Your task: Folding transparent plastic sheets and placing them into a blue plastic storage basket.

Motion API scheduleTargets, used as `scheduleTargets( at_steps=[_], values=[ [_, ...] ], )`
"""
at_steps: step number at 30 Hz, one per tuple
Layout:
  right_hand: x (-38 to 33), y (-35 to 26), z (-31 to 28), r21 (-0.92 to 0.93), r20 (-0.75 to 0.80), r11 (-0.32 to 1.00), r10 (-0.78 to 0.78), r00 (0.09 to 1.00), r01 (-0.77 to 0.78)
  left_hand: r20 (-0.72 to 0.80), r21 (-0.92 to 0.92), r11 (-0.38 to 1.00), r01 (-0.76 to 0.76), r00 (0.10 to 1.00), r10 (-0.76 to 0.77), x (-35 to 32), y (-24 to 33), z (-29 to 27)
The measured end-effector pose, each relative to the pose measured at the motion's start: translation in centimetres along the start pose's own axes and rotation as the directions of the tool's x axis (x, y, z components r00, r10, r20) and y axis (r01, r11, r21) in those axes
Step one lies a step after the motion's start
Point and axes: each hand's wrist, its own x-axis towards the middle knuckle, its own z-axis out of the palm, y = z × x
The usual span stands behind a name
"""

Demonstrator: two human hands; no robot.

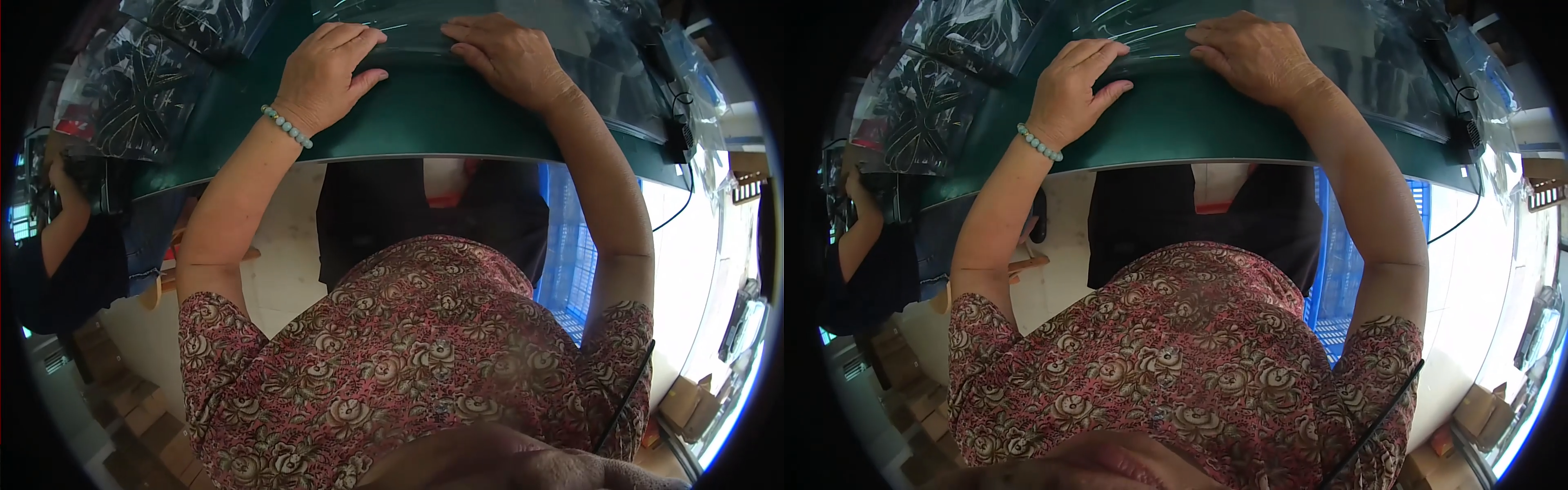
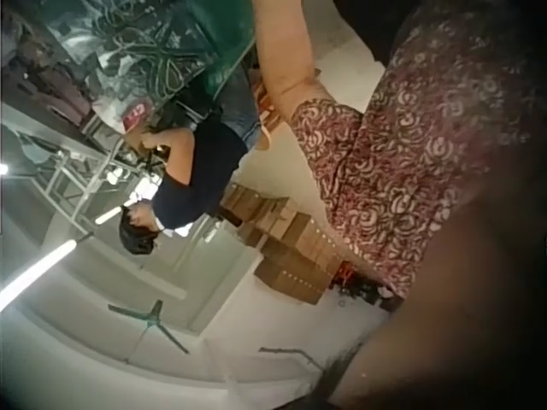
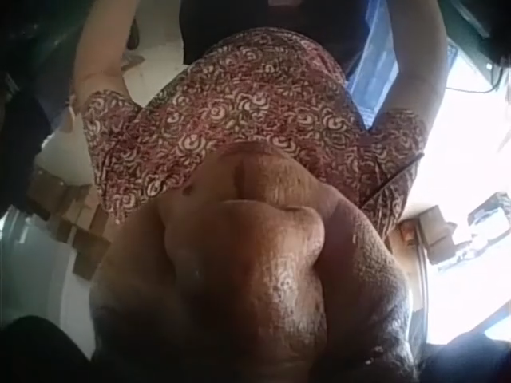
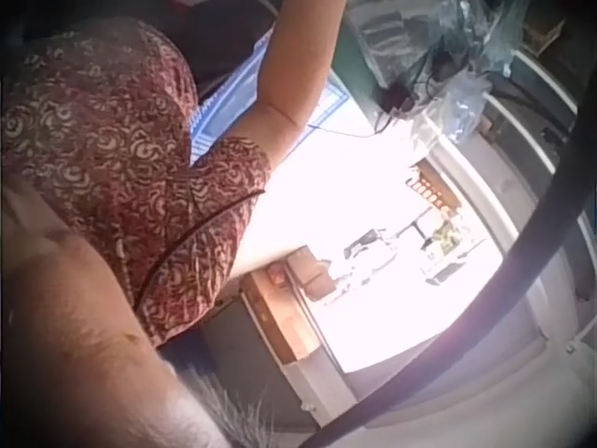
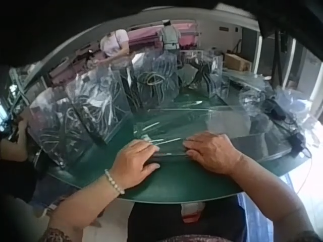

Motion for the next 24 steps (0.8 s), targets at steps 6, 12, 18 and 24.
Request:
scheduleTargets(
  at_steps=[6, 12, 18, 24],
  values=[
    [-0.6, -1.0, -0.3, 0.044, -0.055, 0.999, 0.022, 0.998, -0.019, -0.003, -0.104, 0.991, 0.080, 0.997, -0.081, 0.1, -0.8, 0.4],
    [0.7, -3.1, -4.8, 0.210, -0.052, 0.978, -0.009, 0.999, 0.020, -0.108, -0.182, 0.980, 0.081, 0.989, -0.102, 0.3, -0.5, -0.5],
    [0.6, -3.3, -5.5, 0.184, -0.016, 0.983, 0.027, 1.000, -0.023, -0.203, -0.069, 0.997, -0.022, 0.979, 0.008, 0.7, 0.7, -2.0],
    [-0.2, -3.2, -4.0, -0.009, -0.218, 0.995, -0.103, 0.970, 0.104, -0.298, -0.034, 0.997, -0.062, 0.953, 0.049, 0.0, 0.8, -2.5]
  ],
)
